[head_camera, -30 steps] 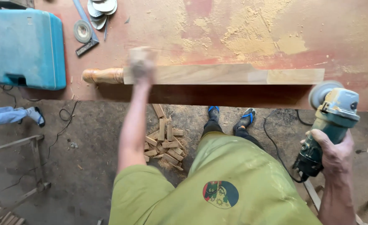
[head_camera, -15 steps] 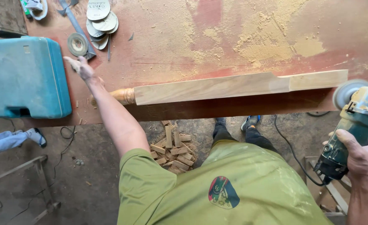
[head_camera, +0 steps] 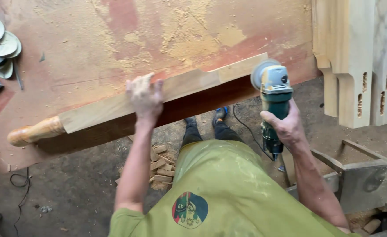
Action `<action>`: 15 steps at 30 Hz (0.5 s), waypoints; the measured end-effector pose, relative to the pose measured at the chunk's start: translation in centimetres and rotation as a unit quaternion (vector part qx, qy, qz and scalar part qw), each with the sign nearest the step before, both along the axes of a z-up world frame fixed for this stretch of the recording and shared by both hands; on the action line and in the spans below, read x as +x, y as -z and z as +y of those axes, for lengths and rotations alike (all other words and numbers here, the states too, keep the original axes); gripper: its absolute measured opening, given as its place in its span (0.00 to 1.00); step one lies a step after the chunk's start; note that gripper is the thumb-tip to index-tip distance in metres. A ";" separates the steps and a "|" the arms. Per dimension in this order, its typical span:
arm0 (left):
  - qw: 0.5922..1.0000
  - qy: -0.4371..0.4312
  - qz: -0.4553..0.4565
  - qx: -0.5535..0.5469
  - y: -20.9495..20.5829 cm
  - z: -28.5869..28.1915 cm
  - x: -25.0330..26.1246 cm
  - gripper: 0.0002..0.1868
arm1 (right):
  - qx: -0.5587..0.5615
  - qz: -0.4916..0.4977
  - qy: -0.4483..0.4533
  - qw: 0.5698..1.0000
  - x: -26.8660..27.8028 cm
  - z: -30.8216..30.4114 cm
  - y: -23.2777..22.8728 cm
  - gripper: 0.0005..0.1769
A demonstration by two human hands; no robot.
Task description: The person uses an angle grinder with a sanding disc to smooth the surface of a long wooden piece with a turned end. They sand the main body and edges, then pick up a smaller wooden block to sand its corners and edges before placing it back on the workbench.
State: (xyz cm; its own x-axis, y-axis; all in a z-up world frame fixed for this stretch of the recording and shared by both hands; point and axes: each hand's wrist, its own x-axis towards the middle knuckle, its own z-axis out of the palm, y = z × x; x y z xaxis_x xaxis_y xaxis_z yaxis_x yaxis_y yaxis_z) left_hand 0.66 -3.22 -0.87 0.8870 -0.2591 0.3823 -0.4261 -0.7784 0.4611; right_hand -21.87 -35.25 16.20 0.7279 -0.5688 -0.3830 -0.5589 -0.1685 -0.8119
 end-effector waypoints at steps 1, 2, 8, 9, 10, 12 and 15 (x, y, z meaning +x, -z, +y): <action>1.000 -0.009 0.017 0.013 0.2 -2.1 -1.0 0.19 | 0.012 0.008 -0.011 1.000 0.0 -0.6 0.5 0.32; 0.999 -0.018 0.036 0.027 0.4 -4.1 -2.0 0.24 | 0.025 0.018 -0.021 0.999 -0.1 -1.0 1.0 0.32; 0.993 -0.089 -0.025 0.076 -2.0 -6.2 -2.2 0.19 | 0.042 0.033 -0.082 0.995 0.6 -2.5 5.6 0.36; 0.993 -0.087 -0.023 0.080 -2.1 -6.3 -2.2 0.19 | 0.046 0.035 -0.081 0.995 0.9 -2.3 5.6 0.36; 0.992 -0.090 -0.032 0.084 -2.1 -6.4 -2.1 0.18 | 0.050 0.055 -0.085 0.994 1.2 -2.2 5.5 0.35; 0.991 -0.093 -0.039 0.090 -2.4 -6.5 -2.1 0.18 | 0.057 0.076 -0.091 0.991 1.9 -2.1 5.3 0.35; 0.992 -0.087 -0.040 0.081 -2.8 -6.6 -2.1 0.17 | 0.071 0.077 -0.107 0.989 2.5 -2.0 5.5 0.34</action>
State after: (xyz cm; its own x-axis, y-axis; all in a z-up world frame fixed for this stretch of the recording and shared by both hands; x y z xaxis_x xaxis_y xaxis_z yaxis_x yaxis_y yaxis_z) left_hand -1.40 -9.79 1.89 0.8923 -0.1682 0.4190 -0.3083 -0.9049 0.2934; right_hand -19.37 -37.21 10.74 0.7526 -0.3404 -0.5637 -0.6415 -0.1861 -0.7442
